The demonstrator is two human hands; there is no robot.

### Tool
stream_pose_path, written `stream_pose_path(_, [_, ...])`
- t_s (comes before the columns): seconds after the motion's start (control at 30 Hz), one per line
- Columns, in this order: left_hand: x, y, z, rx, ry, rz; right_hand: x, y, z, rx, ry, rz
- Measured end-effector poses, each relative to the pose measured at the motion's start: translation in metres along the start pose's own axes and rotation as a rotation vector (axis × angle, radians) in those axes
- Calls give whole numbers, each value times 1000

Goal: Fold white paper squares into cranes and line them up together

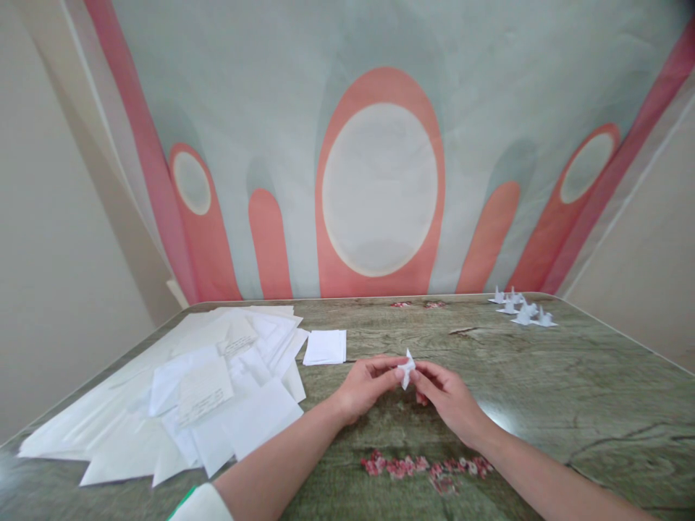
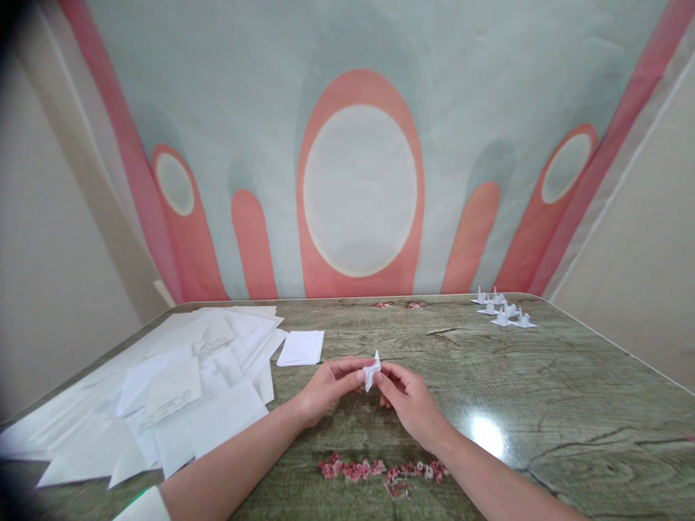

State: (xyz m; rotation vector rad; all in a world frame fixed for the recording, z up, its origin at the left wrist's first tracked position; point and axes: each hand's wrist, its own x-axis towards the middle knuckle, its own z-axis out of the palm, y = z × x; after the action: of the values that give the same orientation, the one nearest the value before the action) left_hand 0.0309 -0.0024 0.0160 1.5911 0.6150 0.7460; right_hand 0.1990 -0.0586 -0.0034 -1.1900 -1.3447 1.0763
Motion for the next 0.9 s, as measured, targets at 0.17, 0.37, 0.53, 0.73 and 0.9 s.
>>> stream_pose_path(0.17, [0, -5, 2, 296, 102, 165, 0, -3, 2, -8, -28, -1])
stream_pose_path(0.37, [-3, -11, -2, 533, 57, 274, -1, -3, 1, -16, -44, -1])
stream_pose_path(0.53, [-3, -12, -3, 530, 118, 275, -3, -5, 1, -93, -68, -25])
stream_pose_path(0.73, [2, -15, 1, 323, 195, 120, -3, 0, 2, -210, -80, -71])
stream_pose_path(0.9, [3, -13, 2, 244, 165, 104, -5, 0, 4, -318, -51, -107])
